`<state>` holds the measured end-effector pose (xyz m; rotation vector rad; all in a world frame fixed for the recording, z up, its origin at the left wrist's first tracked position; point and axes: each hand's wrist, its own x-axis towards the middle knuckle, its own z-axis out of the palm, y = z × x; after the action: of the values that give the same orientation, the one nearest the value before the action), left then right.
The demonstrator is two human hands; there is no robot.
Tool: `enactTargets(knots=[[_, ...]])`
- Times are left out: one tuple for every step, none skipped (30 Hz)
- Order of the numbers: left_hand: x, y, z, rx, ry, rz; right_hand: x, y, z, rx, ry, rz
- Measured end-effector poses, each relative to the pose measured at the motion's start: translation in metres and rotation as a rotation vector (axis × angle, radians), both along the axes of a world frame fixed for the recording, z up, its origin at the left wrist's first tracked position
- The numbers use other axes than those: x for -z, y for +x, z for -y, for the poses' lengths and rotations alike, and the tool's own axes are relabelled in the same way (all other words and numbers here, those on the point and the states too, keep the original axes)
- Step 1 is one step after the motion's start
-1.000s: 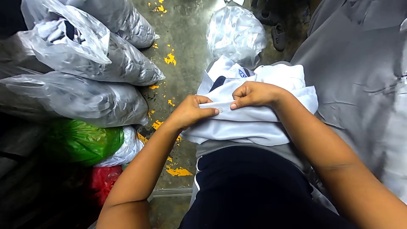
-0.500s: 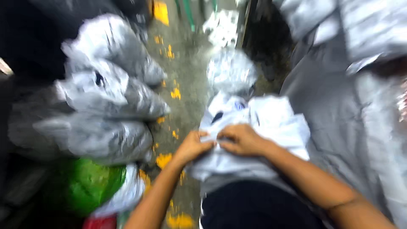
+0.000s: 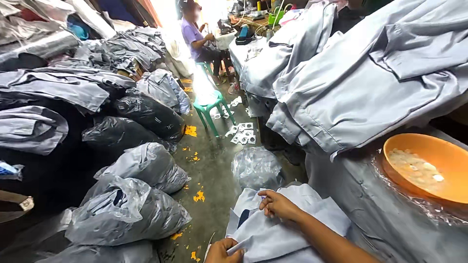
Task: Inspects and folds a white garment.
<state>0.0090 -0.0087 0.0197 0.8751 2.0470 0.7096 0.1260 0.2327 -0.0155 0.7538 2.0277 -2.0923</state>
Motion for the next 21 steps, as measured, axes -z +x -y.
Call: enactTargets(knots=[[-0.003, 0.001, 0.001, 0.0, -0.001, -0.008, 0.001, 0.0, 0.001, 0.084, -0.096, -0.021], [-0.006, 0.003, 0.001, 0.005, -0.002, -0.02, 0.002, 0.0, 0.001, 0.178, -0.204, -0.038], [-0.009, 0.003, 0.001, 0.015, -0.005, -0.033, 0.003, -0.001, 0.001, 0.277, -0.316, -0.053], [-0.011, 0.004, 0.001, 0.027, -0.002, -0.052, 0.004, -0.002, 0.0, 0.37, -0.422, -0.06], [-0.013, 0.005, 0.002, 0.039, -0.002, -0.067, 0.005, -0.004, 0.0, 0.45, -0.513, -0.064], [-0.014, 0.006, 0.002, 0.047, -0.001, -0.079, 0.005, -0.004, 0.0, 0.513, -0.587, -0.069], [-0.015, 0.007, 0.002, 0.052, 0.004, -0.094, 0.006, -0.005, 0.0, 0.563, -0.643, -0.074], [-0.016, 0.008, 0.002, 0.054, 0.014, -0.111, 0.005, -0.005, 0.001, 0.6, -0.685, -0.08], [-0.016, 0.009, 0.003, 0.056, 0.026, -0.128, 0.005, -0.005, 0.001, 0.625, -0.71, -0.085], [-0.015, 0.01, 0.003, 0.057, 0.04, -0.143, 0.005, -0.005, 0.002, 0.64, -0.723, -0.085], [-0.015, 0.011, 0.004, 0.06, 0.057, -0.16, 0.004, -0.005, 0.002, 0.64, -0.732, -0.08], [-0.014, 0.012, 0.005, 0.067, 0.079, -0.184, 0.004, -0.004, 0.002, 0.629, -0.739, -0.072], [-0.012, 0.013, 0.006, 0.076, 0.109, -0.215, 0.005, -0.004, 0.003, 0.616, -0.745, -0.06], [-0.01, 0.015, 0.007, 0.086, 0.147, -0.262, 0.005, -0.003, 0.003, 0.602, -0.745, -0.05], [-0.009, 0.016, 0.008, 0.094, 0.188, -0.314, 0.005, -0.003, 0.005, 0.581, -0.735, -0.046], [-0.006, 0.017, 0.009, 0.1, 0.232, -0.371, 0.004, -0.002, 0.006, 0.548, -0.713, -0.049], [-0.003, 0.017, 0.01, 0.106, 0.281, -0.442, 0.002, -0.002, 0.007, 0.508, -0.678, -0.06], [0.001, 0.017, 0.01, 0.118, 0.339, -0.527, -0.002, -0.002, 0.008, 0.46, -0.624, -0.077], [0.007, 0.016, 0.011, 0.136, 0.416, -0.631, -0.007, -0.001, 0.01, 0.412, -0.55, -0.092], [0.012, 0.014, 0.013, 0.16, 0.491, -0.734, -0.016, -0.001, 0.012, 0.364, -0.472, -0.101], [0.016, 0.014, 0.015, 0.189, 0.554, -0.821, -0.024, 0.001, 0.015, 0.309, -0.4, -0.106]])
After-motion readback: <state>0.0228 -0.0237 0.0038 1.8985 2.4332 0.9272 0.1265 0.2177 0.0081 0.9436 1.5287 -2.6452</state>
